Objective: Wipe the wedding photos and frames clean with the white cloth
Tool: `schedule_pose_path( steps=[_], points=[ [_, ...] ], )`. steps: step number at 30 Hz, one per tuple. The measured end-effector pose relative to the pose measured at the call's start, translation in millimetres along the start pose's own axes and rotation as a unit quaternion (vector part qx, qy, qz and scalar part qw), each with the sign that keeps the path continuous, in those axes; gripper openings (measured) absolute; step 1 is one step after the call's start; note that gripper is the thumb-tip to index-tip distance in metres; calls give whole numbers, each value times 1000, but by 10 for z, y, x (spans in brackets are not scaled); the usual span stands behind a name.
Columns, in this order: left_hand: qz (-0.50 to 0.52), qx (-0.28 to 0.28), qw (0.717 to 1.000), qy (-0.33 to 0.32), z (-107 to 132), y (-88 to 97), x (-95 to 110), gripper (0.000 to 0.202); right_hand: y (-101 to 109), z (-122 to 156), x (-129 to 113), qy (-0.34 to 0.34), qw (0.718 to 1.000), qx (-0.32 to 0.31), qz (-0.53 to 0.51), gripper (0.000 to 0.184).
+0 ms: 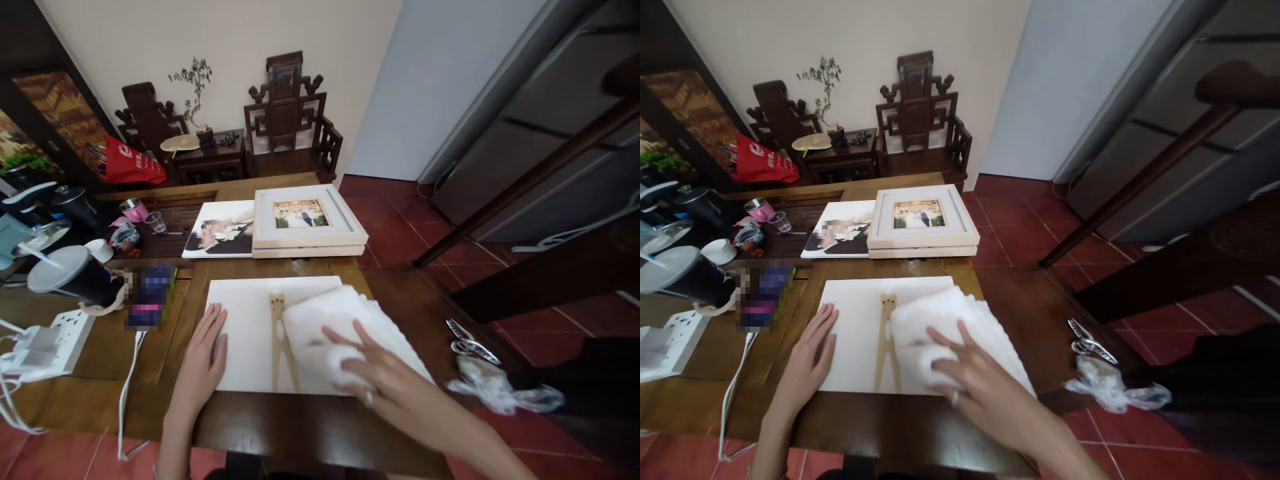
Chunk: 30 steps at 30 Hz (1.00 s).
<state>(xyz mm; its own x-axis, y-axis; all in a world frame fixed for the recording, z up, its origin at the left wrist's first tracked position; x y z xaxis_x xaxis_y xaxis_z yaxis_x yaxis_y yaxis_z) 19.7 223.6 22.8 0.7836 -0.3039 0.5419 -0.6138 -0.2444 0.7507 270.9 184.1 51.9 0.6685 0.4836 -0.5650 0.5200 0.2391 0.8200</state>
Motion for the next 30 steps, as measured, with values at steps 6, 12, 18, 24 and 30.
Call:
schedule_pose_path(
  steps=[6, 12, 18, 24, 30],
  points=[
    [6, 2, 1000, 2, 3, 3, -14, 45, 103, -771, 314, 13, 996, 76, 36, 27],
    [8, 6, 1000, 6, 6, 2, -27, 45, -28, -487, 160, 16, 987, 130, 92, 24],
    [0, 2, 1000, 1, -5, -7, -15, 45, -125, 357, -384, 29, 999, 11, 37, 22],
    [1, 3, 1000, -5, 2, 2, -2, 46, 37, 210, -220, -34, 998, -38, -22, 16],
    [1, 2, 1000, -4, -6, 9, 9, 45, 93, -674, 106, -44, 995, 94, -6, 28]
  ],
)
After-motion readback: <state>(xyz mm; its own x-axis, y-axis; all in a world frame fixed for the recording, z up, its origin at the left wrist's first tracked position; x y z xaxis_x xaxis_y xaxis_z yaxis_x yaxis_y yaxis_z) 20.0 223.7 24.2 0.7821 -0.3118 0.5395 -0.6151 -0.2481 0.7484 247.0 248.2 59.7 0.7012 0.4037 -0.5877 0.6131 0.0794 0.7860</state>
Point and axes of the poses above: each hand's wrist, its own z-axis away from the middle knuckle, its own y-axis out of the back of the hand, x = y × z, the point moved 9 cm from there along -z, towards the middle knuckle, and after that the axes turned 10 degrees about x, right-handed, at the moved point
